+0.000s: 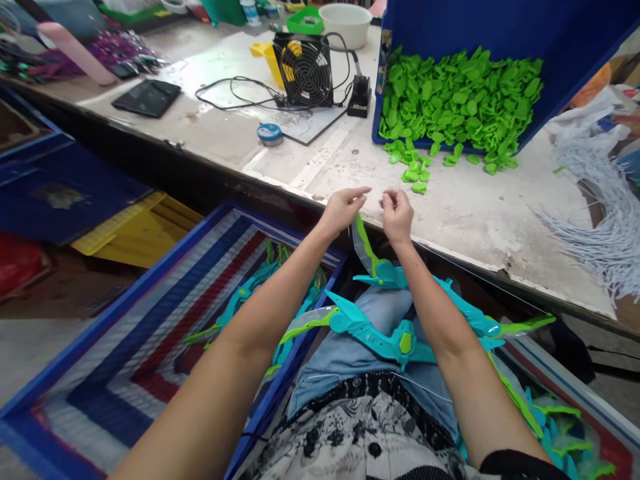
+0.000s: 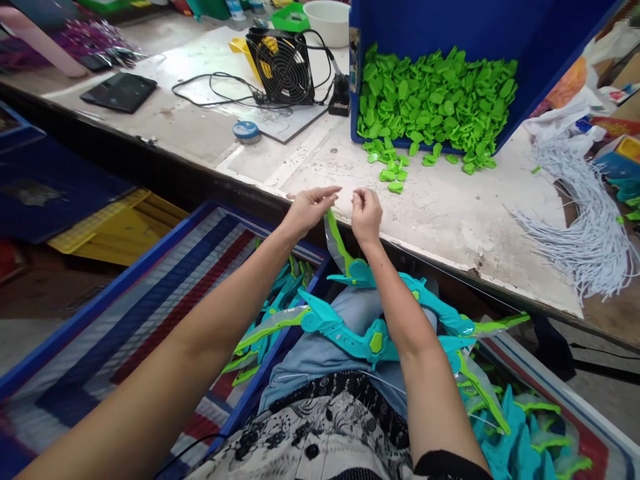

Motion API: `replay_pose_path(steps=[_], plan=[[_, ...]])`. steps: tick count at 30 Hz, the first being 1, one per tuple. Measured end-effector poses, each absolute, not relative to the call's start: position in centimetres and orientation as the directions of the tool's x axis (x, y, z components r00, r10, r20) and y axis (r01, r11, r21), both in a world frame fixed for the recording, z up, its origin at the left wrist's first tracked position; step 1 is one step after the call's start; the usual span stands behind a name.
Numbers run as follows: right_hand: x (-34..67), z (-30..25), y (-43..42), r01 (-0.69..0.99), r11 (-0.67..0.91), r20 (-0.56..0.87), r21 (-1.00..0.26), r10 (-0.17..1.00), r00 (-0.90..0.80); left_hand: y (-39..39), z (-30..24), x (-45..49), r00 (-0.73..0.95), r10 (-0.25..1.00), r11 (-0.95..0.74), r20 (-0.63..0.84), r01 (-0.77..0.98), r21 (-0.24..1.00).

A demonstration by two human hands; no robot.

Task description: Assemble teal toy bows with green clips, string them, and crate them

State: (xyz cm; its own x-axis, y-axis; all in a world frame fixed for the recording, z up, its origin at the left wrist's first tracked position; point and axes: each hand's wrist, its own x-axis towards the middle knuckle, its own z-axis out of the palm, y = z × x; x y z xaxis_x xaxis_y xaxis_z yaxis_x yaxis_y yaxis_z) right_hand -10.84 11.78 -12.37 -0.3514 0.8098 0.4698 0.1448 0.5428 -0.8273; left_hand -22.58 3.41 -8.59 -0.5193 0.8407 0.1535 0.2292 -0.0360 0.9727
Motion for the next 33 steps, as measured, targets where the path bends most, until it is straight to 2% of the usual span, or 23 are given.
replay_pose_path(steps=[3,5,7,8,10,12,13,16,18,19,22,24,28,31,33], plan=[[-8.0,-11.8,11.0,0.171,0.596,0.544,-0.785,0.795,-0.269,-0.1,-6.8,-22.8,-0.641,0.758,-0.076,0.124,0.102,0.992],[-5.1,-11.3,9.1,0.193,0.626,0.547,-0.756,0.765,-0.339,-4.4,-5.5,-22.7,-0.724,0.682,-0.066,0.107,0.084,0.994],[-2.1,-11.0,6.5,0.204,0.684,0.539,-0.700,0.694,-0.478,-9.7,-5.1,-21.8,-0.734,0.678,0.025,0.034,0.070,0.997],[-0.6,-11.1,4.9,0.199,0.732,0.542,-0.652,0.633,-0.552,-12.3,-5.4,-21.0,-0.695,0.718,0.109,-0.050,0.041,0.993],[1.8,-11.9,1.8,0.169,0.830,0.530,-0.532,0.482,-0.697,-17.2,-7.0,-18.6,-0.499,0.799,0.355,-0.335,-0.059,0.933],[3.4,-13.2,-1.1,0.127,0.884,0.457,-0.449,0.350,-0.818,-20.7,-9.7,-15.4,-0.316,0.735,0.579,-0.600,-0.168,0.798],[3.9,-13.9,-2.3,0.122,0.893,0.393,-0.433,0.308,-0.866,-21.8,-11.2,-13.8,-0.308,0.671,0.633,-0.674,-0.235,0.737],[4.3,-15.4,-4.9,0.199,0.893,0.150,-0.403,0.280,-0.948,-23.0,-14.8,-10.0,-0.276,0.561,0.668,-0.780,-0.405,0.624],[4.2,-15.5,-5.7,0.264,0.899,-0.002,-0.350,0.281,-0.960,-23.3,-16.0,-9.2,-0.300,0.568,0.674,-0.767,-0.365,0.642],[4.2,-15.5,-5.9,0.283,0.904,-0.063,-0.320,0.278,-0.959,-23.6,-16.3,-9.3,-0.364,0.586,0.675,-0.724,-0.275,0.684],[4.3,-15.4,-6.3,0.330,0.905,-0.160,-0.268,0.296,-0.942,-25.6,-16.8,-11.2,-0.565,0.680,0.646,-0.468,0.158,0.747],[4.6,-15.7,-6.4,0.369,0.886,-0.173,-0.281,0.331,-0.928,-27.5,-17.2,-12.5,-0.530,0.753,0.611,-0.391,0.341,0.714],[4.9,-16.5,-6.6,0.404,0.862,-0.169,-0.306,0.368,-0.914,-29.9,-18.5,-12.6,-0.357,0.843,0.536,-0.403,0.478,0.696],[4.8,-16.6,-6.5,0.412,0.859,-0.183,-0.305,0.372,-0.910,-29.4,-19.1,-11.6,-0.352,0.869,0.493,-0.347,0.572,0.655],[4.7,-16.4,-6.4,0.417,0.856,-0.195,-0.306,0.372,-0.907,-28.6,-18.6,-11.4,-0.349,0.874,0.482,-0.339,0.531,0.697]])
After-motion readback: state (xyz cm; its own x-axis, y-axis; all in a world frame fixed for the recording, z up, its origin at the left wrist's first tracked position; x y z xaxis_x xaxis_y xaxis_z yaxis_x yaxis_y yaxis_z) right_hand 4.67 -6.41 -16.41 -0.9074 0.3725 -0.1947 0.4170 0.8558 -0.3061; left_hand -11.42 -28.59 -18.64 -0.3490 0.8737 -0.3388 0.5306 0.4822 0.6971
